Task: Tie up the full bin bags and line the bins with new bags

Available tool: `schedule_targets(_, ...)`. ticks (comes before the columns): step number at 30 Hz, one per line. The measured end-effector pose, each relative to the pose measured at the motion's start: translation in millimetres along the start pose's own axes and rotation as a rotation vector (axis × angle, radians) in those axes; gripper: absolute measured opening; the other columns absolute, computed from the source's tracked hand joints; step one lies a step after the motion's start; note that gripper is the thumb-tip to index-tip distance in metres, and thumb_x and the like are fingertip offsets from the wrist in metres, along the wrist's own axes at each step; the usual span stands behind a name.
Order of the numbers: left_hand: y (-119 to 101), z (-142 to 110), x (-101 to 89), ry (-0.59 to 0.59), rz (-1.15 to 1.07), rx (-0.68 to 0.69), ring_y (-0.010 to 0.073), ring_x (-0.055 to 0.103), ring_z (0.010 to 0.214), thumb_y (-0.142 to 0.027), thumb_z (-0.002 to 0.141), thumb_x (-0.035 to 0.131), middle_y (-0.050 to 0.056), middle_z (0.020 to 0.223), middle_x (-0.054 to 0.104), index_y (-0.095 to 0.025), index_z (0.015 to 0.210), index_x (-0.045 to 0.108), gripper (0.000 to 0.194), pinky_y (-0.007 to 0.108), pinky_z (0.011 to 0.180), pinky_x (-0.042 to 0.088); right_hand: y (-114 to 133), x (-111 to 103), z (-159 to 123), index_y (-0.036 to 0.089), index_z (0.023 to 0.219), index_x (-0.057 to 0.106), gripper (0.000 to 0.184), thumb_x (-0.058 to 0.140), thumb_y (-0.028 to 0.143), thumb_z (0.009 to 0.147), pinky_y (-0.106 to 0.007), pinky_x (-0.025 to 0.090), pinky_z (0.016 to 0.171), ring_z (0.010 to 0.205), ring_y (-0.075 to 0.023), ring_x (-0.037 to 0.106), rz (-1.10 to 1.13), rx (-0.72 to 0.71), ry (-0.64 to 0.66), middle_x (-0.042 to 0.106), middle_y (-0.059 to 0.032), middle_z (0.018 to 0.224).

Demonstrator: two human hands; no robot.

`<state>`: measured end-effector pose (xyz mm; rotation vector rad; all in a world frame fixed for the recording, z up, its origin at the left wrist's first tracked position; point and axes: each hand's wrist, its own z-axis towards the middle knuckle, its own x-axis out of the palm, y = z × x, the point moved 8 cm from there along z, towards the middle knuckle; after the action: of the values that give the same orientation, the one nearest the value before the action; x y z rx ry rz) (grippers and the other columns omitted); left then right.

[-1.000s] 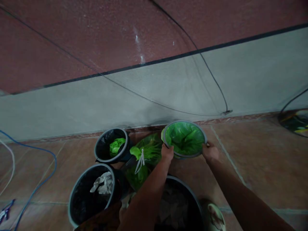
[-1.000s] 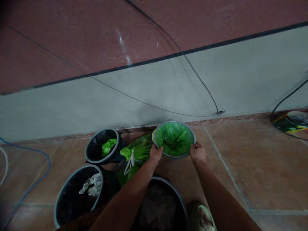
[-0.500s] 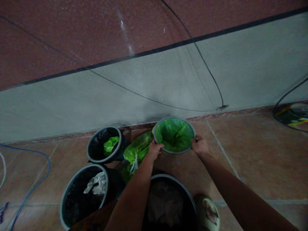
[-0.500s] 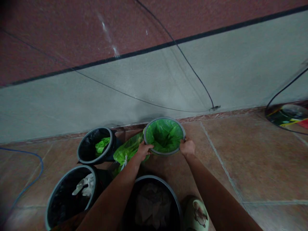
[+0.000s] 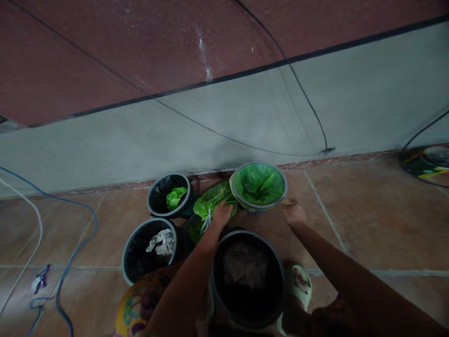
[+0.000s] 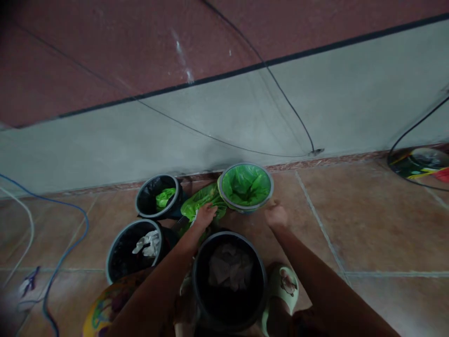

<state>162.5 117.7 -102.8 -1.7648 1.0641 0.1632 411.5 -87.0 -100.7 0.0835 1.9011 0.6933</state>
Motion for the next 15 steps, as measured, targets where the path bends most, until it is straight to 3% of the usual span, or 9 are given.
schedule_targets(2, 21, -31, -12.8, 0.009, 0.009, 0.011, 0.0186, 0.070, 0.088, -0.029, 0.086, 0.058, 0.009, 0.098, 0.074, -0.014, 0.120, 0.064, 0.038, 0.029, 0.081, 0.053, 18, 0, -35, 0.007, 0.120, 0.063, 0.040, 0.044, 0.020, 0.088, -0.033, 0.050, 0.078, 0.092, -0.0278, 0.069, -0.001, -0.046, 0.025, 0.072, -0.0185, 0.101)
schedule_targets(4, 43, -69, -18.5, 0.033, 0.012, 0.032, 0.0179, 0.070, 0.088, -0.025, 0.085, 0.058, 0.007, 0.092, 0.075, -0.015, 0.113, 0.067, 0.031, 0.028, 0.083, 0.052, 46, 11, -78, 0.014, 0.117, 0.066, 0.037, 0.041, 0.023, 0.091, -0.030, 0.049, 0.082, 0.094, -0.0231, 0.069, 0.027, -0.201, 0.110, 0.073, -0.0127, 0.106)
schedule_targets(7, 78, -126, -22.7, 0.025, 0.088, 0.027, 0.0179, 0.069, 0.094, -0.018, 0.082, 0.060, 0.007, 0.097, 0.075, -0.016, 0.108, 0.069, 0.027, 0.028, 0.088, 0.050, 77, 53, -162, 0.017, 0.107, 0.070, 0.032, 0.043, 0.021, 0.089, -0.027, 0.048, 0.085, 0.094, -0.0196, 0.069, 0.050, -0.460, 0.419, 0.075, -0.0081, 0.101)
schedule_targets(9, 97, -155, -27.8, -0.018, 0.113, 0.016, 0.0192, 0.067, 0.102, -0.016, 0.080, 0.061, 0.009, 0.106, 0.073, -0.016, 0.113, 0.066, 0.033, 0.028, 0.092, 0.049, 77, 81, -214, 0.015, 0.101, 0.071, 0.030, 0.047, 0.017, 0.084, -0.029, 0.047, 0.088, 0.097, -0.0217, 0.068, -0.031, -0.563, 0.573, 0.074, -0.0096, 0.101)
schedule_targets(12, 115, -177, -46.1, -0.157, 0.133, 0.007, 0.0219, 0.059, 0.120, -0.015, 0.080, 0.060, 0.014, 0.126, 0.065, -0.013, 0.125, 0.059, 0.045, 0.031, 0.102, 0.044, 48, 95, -248, 0.014, 0.109, 0.069, 0.036, 0.043, 0.014, 0.084, -0.031, 0.046, 0.092, 0.100, -0.0226, 0.068, -0.068, -0.457, 0.496, 0.073, -0.0120, 0.106)
schedule_targets(15, 134, -181, -61.9, -0.243, 0.139, -0.122, 0.0234, 0.054, 0.127, -0.021, 0.085, 0.056, 0.018, 0.135, 0.059, -0.011, 0.127, 0.057, 0.044, 0.033, 0.106, 0.040, 9, 68, -240, 0.011, 0.117, 0.064, 0.040, 0.037, 0.021, 0.088, -0.030, 0.045, 0.097, 0.109, -0.0227, 0.064, 0.051, -0.267, 0.191, 0.069, -0.0151, 0.117)
